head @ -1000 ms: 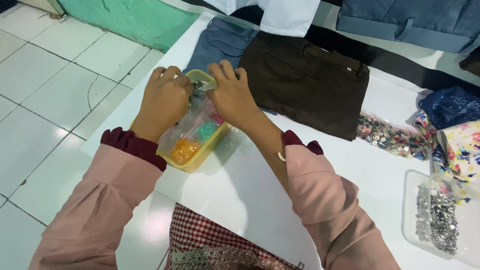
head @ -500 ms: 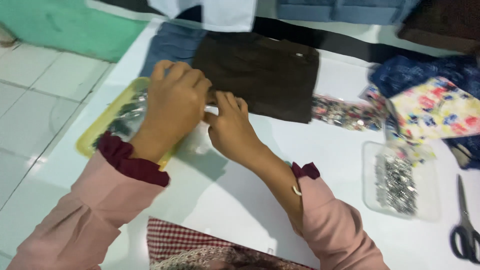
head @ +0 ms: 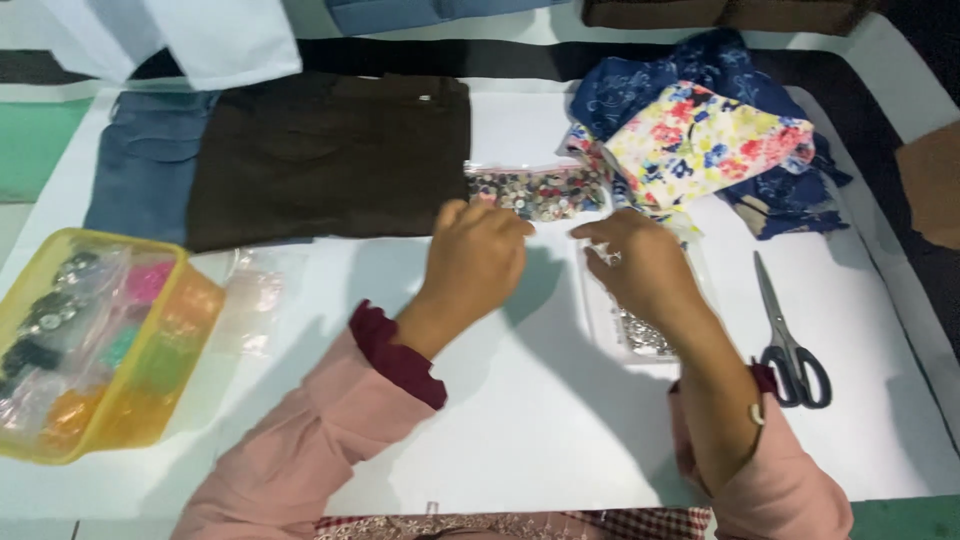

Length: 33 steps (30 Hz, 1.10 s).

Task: The person sorts small metal buttons from a clear plastic container onto a white table. They pick up the buttons, place them into small clear plastic bags, and then put the filled bags into a yellow plastic organizer box.

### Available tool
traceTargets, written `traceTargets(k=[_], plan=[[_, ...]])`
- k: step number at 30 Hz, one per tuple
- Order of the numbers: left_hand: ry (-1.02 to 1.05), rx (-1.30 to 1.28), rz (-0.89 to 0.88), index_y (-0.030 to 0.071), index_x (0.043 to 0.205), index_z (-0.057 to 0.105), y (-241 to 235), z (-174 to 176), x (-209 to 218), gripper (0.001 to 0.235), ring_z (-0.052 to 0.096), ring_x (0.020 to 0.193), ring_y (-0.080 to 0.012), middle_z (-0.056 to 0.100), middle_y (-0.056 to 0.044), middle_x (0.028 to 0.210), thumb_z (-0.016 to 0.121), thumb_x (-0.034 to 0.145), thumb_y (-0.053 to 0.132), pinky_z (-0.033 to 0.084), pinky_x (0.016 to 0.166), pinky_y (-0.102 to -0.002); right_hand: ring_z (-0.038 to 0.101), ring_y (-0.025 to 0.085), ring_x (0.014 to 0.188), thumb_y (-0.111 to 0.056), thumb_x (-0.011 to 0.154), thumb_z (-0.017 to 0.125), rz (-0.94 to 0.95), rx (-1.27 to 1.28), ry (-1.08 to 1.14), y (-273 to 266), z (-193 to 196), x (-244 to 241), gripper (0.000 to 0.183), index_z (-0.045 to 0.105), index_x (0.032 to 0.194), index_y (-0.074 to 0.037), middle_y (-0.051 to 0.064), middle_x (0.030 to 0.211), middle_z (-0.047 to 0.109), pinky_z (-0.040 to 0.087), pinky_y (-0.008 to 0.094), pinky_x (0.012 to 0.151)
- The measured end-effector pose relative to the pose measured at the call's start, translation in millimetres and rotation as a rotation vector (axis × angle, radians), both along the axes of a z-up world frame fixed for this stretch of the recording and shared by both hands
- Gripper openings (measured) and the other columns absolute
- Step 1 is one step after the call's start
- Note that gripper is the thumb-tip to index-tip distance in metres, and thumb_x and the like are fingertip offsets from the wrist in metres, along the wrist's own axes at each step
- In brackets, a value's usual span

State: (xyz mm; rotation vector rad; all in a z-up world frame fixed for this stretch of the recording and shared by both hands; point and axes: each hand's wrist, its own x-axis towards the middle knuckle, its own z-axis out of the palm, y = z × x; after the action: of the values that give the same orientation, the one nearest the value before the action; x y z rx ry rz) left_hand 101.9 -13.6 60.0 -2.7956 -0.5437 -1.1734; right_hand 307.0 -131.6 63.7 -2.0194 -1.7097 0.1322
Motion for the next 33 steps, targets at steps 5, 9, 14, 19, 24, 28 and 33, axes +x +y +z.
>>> traceTargets(k=[5,9,14,19,24,28,33], plan=[[0.056,-0.18,-0.107,0.018,0.098,0.076,-27.1,-40.4,51.8,0.018,0.063,0.09,-0.0212,0.07,-0.001,0.089,0.067,0.084,0.01,0.044,0.085,-0.041,0.073,0.034,0.087,-0.011,0.085,0.069,-0.181,-0.107,-0.015,-29.4,-13.2,64.1,0.029,0.079,0.111,-0.02,0.012,0.09,0.074,0.057,0.047,0.077],[0.122,-0.307,-0.164,0.018,0.101,0.076,-45.5,-49.2,84.0,0.019,0.059,0.092,-0.0216,0.07,-0.002,0.09,0.07,0.083,0.014,0.042,0.083,-0.04,0.074,0.035,0.088,-0.006,0.082,0.07,-0.202,-0.192,-0.006,-36.0,-30.3,80.4,0.031,0.08,0.109,-0.015,0.014,0.091,0.077,0.057,0.047,0.079],[0.162,-0.296,-0.181,0.01,0.093,0.077,-50.2,-55.4,117.6,0.012,0.055,0.09,-0.0224,0.068,-0.006,0.083,0.069,0.085,0.007,0.037,0.085,-0.04,0.073,0.03,0.091,-0.003,0.08,0.07,-0.21,-0.254,-0.156,-35.3,-30.5,74.1,0.029,0.083,0.103,-0.016,0.01,0.09,0.079,0.056,0.04,0.081],[0.272,-0.209,-0.107,0.008,0.074,0.075,-51.1,-63.3,141.0,0.006,0.047,0.089,-0.023,0.058,-0.006,0.067,0.074,0.078,0.004,0.03,0.087,-0.044,0.069,0.027,0.093,-0.004,0.076,0.075,-0.172,-0.334,-0.238,-36.0,-28.2,70.9,0.033,0.083,0.104,-0.018,0.007,0.091,0.079,0.052,0.039,0.086],[0.34,-0.249,-0.077,0.009,0.064,0.069,-51.9,-67.7,148.3,0.018,0.047,0.096,-0.0216,0.053,0.0,0.061,0.075,0.079,0.001,0.026,0.093,-0.044,0.067,0.025,0.086,-0.004,0.075,0.076,-0.192,-0.308,-0.246,-34.7,-27.0,60.5,0.028,0.083,0.099,-0.017,0.006,0.084,0.077,0.05,0.038,0.083],[0.307,-0.289,-0.106,0.005,0.059,0.066,-46.3,-77.5,152.8,0.02,0.046,0.093,-0.0233,0.048,-0.003,0.055,0.076,0.075,-0.003,0.026,0.093,-0.045,0.068,0.024,0.081,-0.006,0.076,0.078,-0.207,-0.281,-0.272,-32.4,-40.0,69.7,0.022,0.083,0.094,-0.018,0.006,0.08,0.076,0.051,0.035,0.081],[0.232,-0.324,-0.161,0.006,0.067,0.073,-42.3,-84.1,153.4,0.011,0.044,0.085,-0.0235,0.046,-0.007,0.057,0.078,0.076,0.0,0.03,0.085,-0.046,0.067,0.025,0.076,-0.008,0.081,0.078,-0.198,-0.251,-0.191,-32.1,-37.2,69.6,0.012,0.083,0.09,-0.013,0.009,0.074,0.075,0.051,0.036,0.079]])
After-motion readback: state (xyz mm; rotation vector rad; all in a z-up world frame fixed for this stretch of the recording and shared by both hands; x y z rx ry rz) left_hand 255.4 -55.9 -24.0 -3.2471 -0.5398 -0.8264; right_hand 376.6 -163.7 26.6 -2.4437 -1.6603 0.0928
